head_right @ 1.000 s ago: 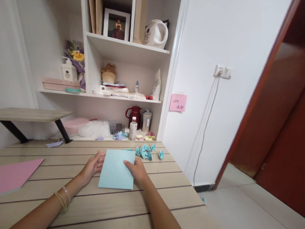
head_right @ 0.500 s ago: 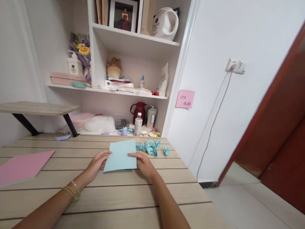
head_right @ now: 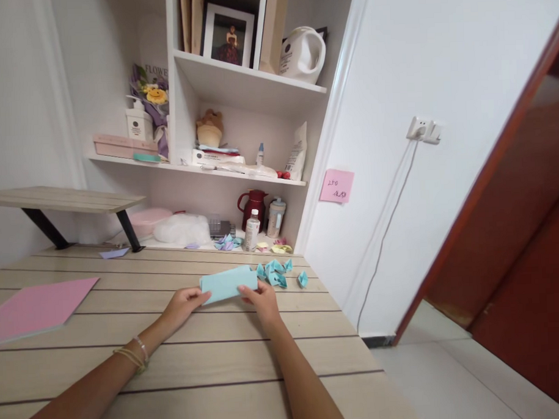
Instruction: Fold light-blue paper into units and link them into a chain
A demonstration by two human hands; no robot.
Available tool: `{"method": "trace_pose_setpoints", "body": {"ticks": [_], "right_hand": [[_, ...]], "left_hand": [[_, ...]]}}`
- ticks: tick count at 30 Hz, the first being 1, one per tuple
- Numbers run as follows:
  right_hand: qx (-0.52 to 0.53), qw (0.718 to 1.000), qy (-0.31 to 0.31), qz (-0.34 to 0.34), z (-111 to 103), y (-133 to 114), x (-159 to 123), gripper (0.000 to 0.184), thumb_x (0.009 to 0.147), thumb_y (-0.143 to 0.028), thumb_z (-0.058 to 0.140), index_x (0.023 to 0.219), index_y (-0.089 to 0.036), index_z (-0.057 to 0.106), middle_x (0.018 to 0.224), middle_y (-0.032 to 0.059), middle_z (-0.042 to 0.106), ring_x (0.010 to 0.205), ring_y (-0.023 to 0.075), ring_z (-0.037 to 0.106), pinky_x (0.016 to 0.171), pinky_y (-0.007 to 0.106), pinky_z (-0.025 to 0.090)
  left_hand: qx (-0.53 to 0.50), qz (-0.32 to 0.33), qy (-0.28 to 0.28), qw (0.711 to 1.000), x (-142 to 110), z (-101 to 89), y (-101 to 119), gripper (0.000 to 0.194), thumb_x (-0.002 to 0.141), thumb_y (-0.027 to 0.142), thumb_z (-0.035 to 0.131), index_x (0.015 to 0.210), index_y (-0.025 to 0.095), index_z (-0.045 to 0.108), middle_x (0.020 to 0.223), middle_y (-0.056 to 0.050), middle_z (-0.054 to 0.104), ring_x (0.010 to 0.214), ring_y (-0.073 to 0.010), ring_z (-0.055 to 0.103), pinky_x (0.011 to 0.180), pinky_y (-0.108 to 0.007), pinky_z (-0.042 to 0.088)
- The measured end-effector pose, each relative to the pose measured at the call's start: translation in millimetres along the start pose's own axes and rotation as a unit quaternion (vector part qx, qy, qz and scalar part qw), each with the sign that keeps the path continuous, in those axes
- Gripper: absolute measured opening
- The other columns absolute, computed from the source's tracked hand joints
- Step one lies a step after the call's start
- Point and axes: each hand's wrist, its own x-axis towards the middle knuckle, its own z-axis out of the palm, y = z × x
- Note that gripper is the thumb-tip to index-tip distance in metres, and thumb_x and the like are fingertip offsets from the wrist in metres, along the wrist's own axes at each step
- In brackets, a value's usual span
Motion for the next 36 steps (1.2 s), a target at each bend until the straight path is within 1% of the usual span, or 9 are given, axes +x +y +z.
{"method": "trace_pose_setpoints", "body": {"ticks": [2,7,11,14,17,20,23,29,36], "right_hand": [[0.024,0.999,0.026,0.011,2.8,2.1,0.4,0.037,0.057,-0.038,0.074,0.082,-0.012,0.065,0.078,0.0049,0.064,0.075,0.0183,0.06,0.069,0.032,0.051],[0.056,0.996,0.073,0.015,-0.9,0.4,2.6,0.037,0.055,-0.038,0.075,0.079,-0.015,0.06,0.07,0.0011,0.062,0.072,0.0172,0.06,0.068,0.031,0.051],[0.025,0.998,-0.034,0.038,-5.6,-6.1,-0.5,0.044,0.052,-0.034,0.077,0.086,-0.015,0.058,0.074,0.0019,0.064,0.069,0.0171,0.061,0.064,0.032,0.051],[-0.036,0.99,-0.13,0.038,-2.6,-2.9,-4.2,0.066,0.053,-0.032,0.077,0.111,-0.017,0.049,0.078,0.0031,0.065,0.069,0.018,0.062,0.064,0.034,0.05],[-0.161,0.977,-0.136,-0.008,2.0,4.7,-6.0,0.079,0.054,-0.033,0.076,0.123,-0.019,0.041,0.089,0.0062,0.064,0.069,0.0179,0.061,0.066,0.035,0.05],[-0.298,0.944,-0.11,-0.09,2.3,4.2,-6.8,0.071,0.06,-0.039,0.072,0.123,-0.022,0.045,0.115,0.0121,0.055,0.087,0.0227,0.059,0.072,0.038,0.049],[-0.394,0.882,-0.189,-0.177,-1.5,-5.9,-8.5,0.065,0.063,-0.046,0.069,0.121,-0.026,0.049,0.132,0.01,0.042,0.118,0.0286,0.04,0.094,0.044,0.036],[-0.469,0.805,-0.302,-0.202,-5.7,-8.0,-12.0,0.072,0.063,-0.055,0.065,0.125,-0.024,0.046,0.134,0.0099,0.041,0.122,0.0287,0.037,0.101,0.043,0.028],[-0.451,0.835,-0.243,-0.2,-3.5,2.5,-8.7,0.051,0.08,-0.044,0.051,0.126,-0.024,0.045,0.135,0.0091,0.04,0.124,0.0255,0.035,0.102,0.044,0.028]], "left_hand": [[0.02,0.001,0.003,1.0,-1.3,0.1,-0.7,0.035,0.063,0.042,0.065,0.046,0.014,0.054,0.044,0.005,0.047,0.049,-0.011,0.047,0.049,-0.022,0.033],[-0.075,-0.018,-0.127,0.989,-6.2,0.5,2.8,0.029,0.059,0.038,0.071,0.066,0.013,0.059,0.066,-0.003,0.064,0.063,-0.0161,0.059,0.06,-0.025,0.042],[-0.186,-0.053,-0.07,0.979,-4.0,-2.2,5.6,0.033,0.07,0.045,0.061,0.081,0.018,0.047,0.083,-0.008,0.068,0.069,-0.0178,0.064,0.059,-0.027,0.046],[-0.125,-0.076,-0.092,0.985,-3.1,0.0,2.3,0.039,0.067,0.042,0.065,0.09,0.019,0.043,0.075,-0.005,0.067,0.057,-0.0159,0.063,0.049,-0.023,0.041],[-0.021,-0.035,-0.122,0.992,-5.7,7.9,-4.9,0.046,0.06,0.035,0.072,0.092,0.019,0.043,0.061,0.003,0.061,0.051,-0.0127,0.058,0.048,-0.021,0.039],[0.057,0.025,-0.104,0.993,-8.8,15.2,-12.0,0.046,0.056,0.03,0.074,0.088,0.02,0.042,0.059,0.007,0.055,0.051,-0.0114,0.054,0.049,-0.021,0.039],[0.131,0.06,-0.064,0.988,-9.9,17.8,-15.3,0.042,0.06,0.031,0.07,0.092,0.02,0.044,0.062,0.006,0.055,0.051,-0.0118,0.053,0.05,-0.023,0.04],[0.277,0.142,0.006,0.95,-11.1,10.0,-5.3,0.031,0.072,0.038,0.057,0.097,0.02,0.053,0.098,-0.006,0.059,0.084,-0.0197,0.058,0.071,-0.032,0.047],[0.398,0.268,-0.214,0.851,-17.2,-18.9,4.8,0.04,0.081,0.039,0.047,0.119,0.027,0.051,0.124,-0.006,0.053,0.115,-0.025,0.046,0.095,-0.039,0.036]]}}
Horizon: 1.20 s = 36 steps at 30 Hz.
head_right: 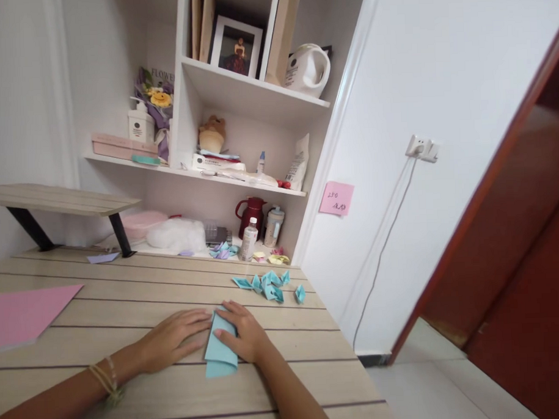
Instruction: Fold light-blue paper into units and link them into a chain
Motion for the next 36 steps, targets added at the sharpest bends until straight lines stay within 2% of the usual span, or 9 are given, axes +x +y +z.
{"method": "trace_pose_setpoints", "body": {"ticks": [2,5,10,14,17,20,26,32,36], "right_hand": [[0.008,1.0,-0.004,0.001,-1.7,-1.2,-1.5,0.051,0.08,-0.043,0.05,0.127,-0.024,0.043,0.135,0.0093,0.039,0.125,0.0267,0.033,0.101,0.047,0.028],[0.011,1.0,0.008,-0.005,-4.1,-4.6,-5.3,0.049,0.081,-0.041,0.049,0.126,-0.023,0.044,0.134,0.0102,0.041,0.125,0.028,0.032,0.1,0.05,0.027],[-0.031,0.996,0.068,-0.039,-2.4,-9.0,-8.9,0.048,0.07,-0.037,0.061,0.117,-0.026,0.053,0.126,0.0084,0.045,0.119,0.0284,0.037,0.098,0.044,0.032],[0.002,0.996,0.087,-0.014,-2.9,-10.1,-10.9,0.056,0.071,-0.03,0.061,0.123,-0.021,0.045,0.113,0.0105,0.052,0.107,0.0244,0.048,0.091,0.038,0.039],[0.031,0.997,0.069,0.015,-6.6,-10.2,-12.6,0.045,0.076,-0.03,0.057,0.118,-0.022,0.048,0.11,0.0094,0.056,0.104,0.0229,0.05,0.09,0.037,0.041],[0.031,0.998,0.038,0.033,-11.5,-9.2,-14.7,0.038,0.081,-0.034,0.051,0.117,-0.022,0.05,0.114,0.009,0.056,0.113,0.0238,0.046,0.094,0.039,0.038],[0.017,0.999,0.008,0.031,-14.5,-2.5,-18.8,0.05,0.074,-0.037,0.059,0.12,-0.021,0.049,0.123,0.0103,0.052,0.124,0.0282,0.034,0.099,0.046,0.031],[0.028,0.998,-0.056,0.007,-15.5,-1.4,-19.4,0.054,0.071,-0.022,0.057,0.124,-0.023,0.047,0.134,0.0077,0.041,0.13,0.0288,0.023,0.102,0.049,0.026],[0.039,0.998,-0.027,0.042,-10.8,-5.5,-17.9,0.047,0.079,-0.025,0.051,0.125,-0.022,0.045,0.128,0.0074,0.048,0.129,0.0267,0.026,0.103,0.047,0.026]], "left_hand": [[0.006,0.015,-0.032,0.999,-4.5,-4.2,-0.3,0.045,0.082,0.042,0.045,0.126,0.029,0.044,0.131,-0.006,0.047,0.118,-0.0255,0.043,0.097,-0.039,0.034],[0.03,0.013,-0.042,0.999,-4.5,-9.1,3.7,0.051,0.08,0.047,0.046,0.127,0.029,0.042,0.132,-0.007,0.046,0.119,-0.0272,0.041,0.098,-0.04,0.032],[0.049,0.028,-0.056,0.997,2.1,-11.9,9.1,0.048,0.078,0.047,0.049,0.123,0.031,0.046,0.132,-0.004,0.045,0.118,-0.0272,0.041,0.098,-0.041,0.031],[0.041,0.024,-0.062,0.997,2.6,-8.7,4.8,0.052,0.079,0.045,0.048,0.129,0.03,0.04,0.134,-0.005,0.043,0.119,-0.028,0.039,0.099,-0.042,0.03],[0.022,0.023,-0.07,0.997,2.2,-4.9,0.8,0.056,0.08,0.046,0.047,0.132,0.029,0.035,0.134,-0.006,0.043,0.121,-0.0292,0.037,0.099,-0.043,0.029],[-0.001,0.007,-0.075,0.997,2.3,-2.6,-0.7,0.058,0.081,0.045,0.046,0.134,0.028,0.03,0.135,-0.006,0.042,0.123,-0.029,0.034,0.101,-0.044,0.027],[-0.021,0.005,-0.072,0.997,1.8,-1.4,-1.5,0.052,0.08,0.044,0.048,0.13,0.029,0.039,0.135,-0.005,0.041,0.123,-0.0284,0.035,0.102,-0.045,0.025],[-0.028,0.01,-0.065,0.997,1.1,5.4,-7.1,0.054,0.08,0.042,0.049,0.131,0.028,0.037,0.134,-0.005,0.043,0.124,-0.0294,0.033,0.103,-0.047,0.023],[-0.033,0.002,-0.072,0.997,1.0,6.7,-7.7,0.057,0.08,0.042,0.048,0.133,0.028,0.033,0.136,-0.005,0.041,0.125,-0.029,0.031,0.103,-0.047,0.023]]}}
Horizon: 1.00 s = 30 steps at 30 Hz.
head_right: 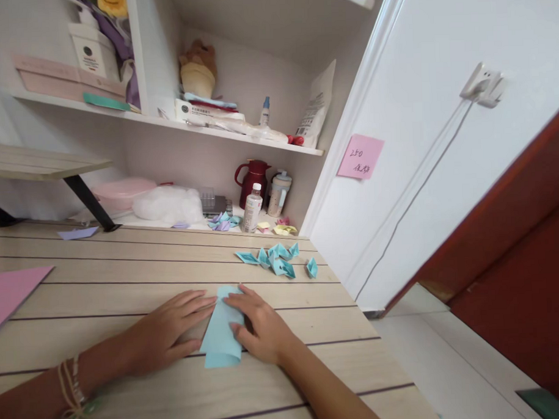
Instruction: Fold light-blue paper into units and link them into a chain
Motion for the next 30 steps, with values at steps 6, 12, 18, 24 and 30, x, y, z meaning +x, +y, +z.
{"method": "trace_pose_setpoints", "body": {"ticks": [6,12,18,24,30], "right_hand": [[0.006,0.997,0.056,0.043,8.8,-1.1,1.9,0.051,0.074,-0.037,0.059,0.122,-0.022,0.048,0.121,0.0084,0.054,0.125,0.0289,0.033,0.1,0.047,0.031],[-0.01,1.0,0.002,-0.01,5.3,-0.5,0.3,0.051,0.075,-0.025,0.057,0.125,-0.023,0.046,0.13,0.0071,0.046,0.128,0.0272,0.028,0.105,0.05,0.021],[-0.033,0.999,-0.008,-0.014,9.4,1.8,1.4,0.051,0.079,-0.029,0.053,0.128,-0.02,0.042,0.133,0.0094,0.041,0.128,0.0283,0.026,0.104,0.052,0.02],[-0.051,0.999,-0.013,-0.011,10.5,1.5,1.4,0.053,0.08,-0.031,0.053,0.13,-0.021,0.039,0.134,0.008,0.04,0.129,0.027,0.024,0.105,0.049,0.02],[-0.065,0.997,-0.029,-0.013,8.7,-0.4,1.6,0.052,0.081,-0.03,0.05,0.131,-0.02,0.038,0.135,0.0078,0.039,0.13,0.0269,0.022,0.105,0.049,0.02]], "left_hand": [[-0.017,0.007,0.005,1.0,-0.1,-3.3,1.4,0.057,0.079,0.041,0.05,0.133,0.029,0.033,0.136,-0.004,0.041,0.126,-0.0288,0.031,0.103,-0.048,0.023],[-0.025,0.008,-0.004,1.0,0.4,-2.8,-0.5,0.055,0.08,0.042,0.05,0.131,0.028,0.036,0.136,-0.005,0.041,0.126,-0.028,0.032,0.104,-0.048,0.021],[-0.022,0.008,-0.017,1.0,0.8,-2.7,-1.3,0.054,0.08,0.041,0.048,0.131,0.028,0.036,0.137,-0.005,0.039,0.128,-0.0282,0.029,0.104,-0.047,0.019],[-0.017,0.018,-0.023,0.999,0.6,-2.4,-2.4,0.054,0.081,0.04,0.047,0.132,0.027,0.034,0.138,-0.005,0.038,0.128,-0.0277,0.028,0.104,-0.046,0.019],[0.01,0.022,-0.032,0.999,0.8,-1.9,-2.7,0.054,0.082,0.041,0.045,0.133,0.026,0.033,0.139,-0.005,0.036,0.129,-0.0276,0.026,0.104,-0.047,0.019]]}}
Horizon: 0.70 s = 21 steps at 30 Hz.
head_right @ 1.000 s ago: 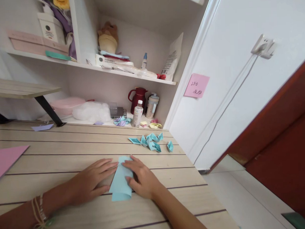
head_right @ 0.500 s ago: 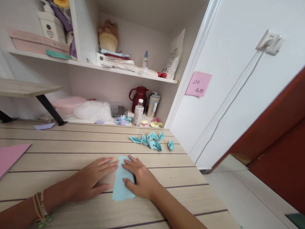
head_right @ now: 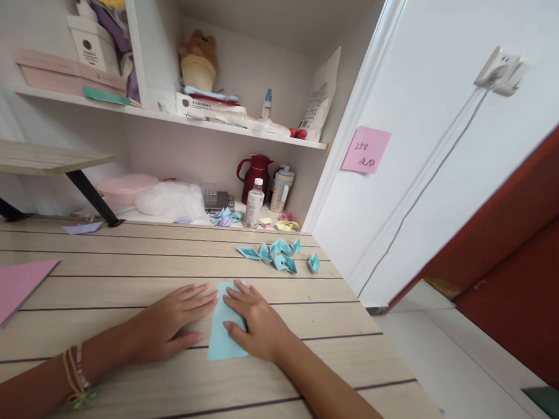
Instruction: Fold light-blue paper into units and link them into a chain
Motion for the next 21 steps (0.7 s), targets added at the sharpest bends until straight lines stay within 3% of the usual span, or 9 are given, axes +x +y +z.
{"method": "trace_pose_setpoints", "body": {"ticks": [11,21], "right_hand": [[-0.033,0.999,0.001,0.002,2.1,2.4,0.6,0.052,0.082,-0.031,0.049,0.131,-0.02,0.036,0.137,0.0075,0.036,0.13,0.0252,0.022,0.106,0.047,0.021],[-0.027,1.0,0.009,-0.008,3.0,3.9,0.8,0.052,0.082,-0.03,0.05,0.131,-0.02,0.037,0.136,0.0078,0.038,0.13,0.0258,0.024,0.105,0.048,0.022]], "left_hand": [[0.031,-0.015,-0.027,0.999,1.6,-3.4,3.3,0.054,0.084,0.043,0.041,0.134,0.025,0.031,0.14,-0.006,0.032,0.13,-0.0274,0.023,0.104,-0.046,0.019],[0.027,-0.008,-0.017,0.999,2.0,-2.5,2.9,0.054,0.083,0.041,0.043,0.133,0.025,0.032,0.139,-0.006,0.034,0.13,-0.0269,0.024,0.104,-0.045,0.02]]}}
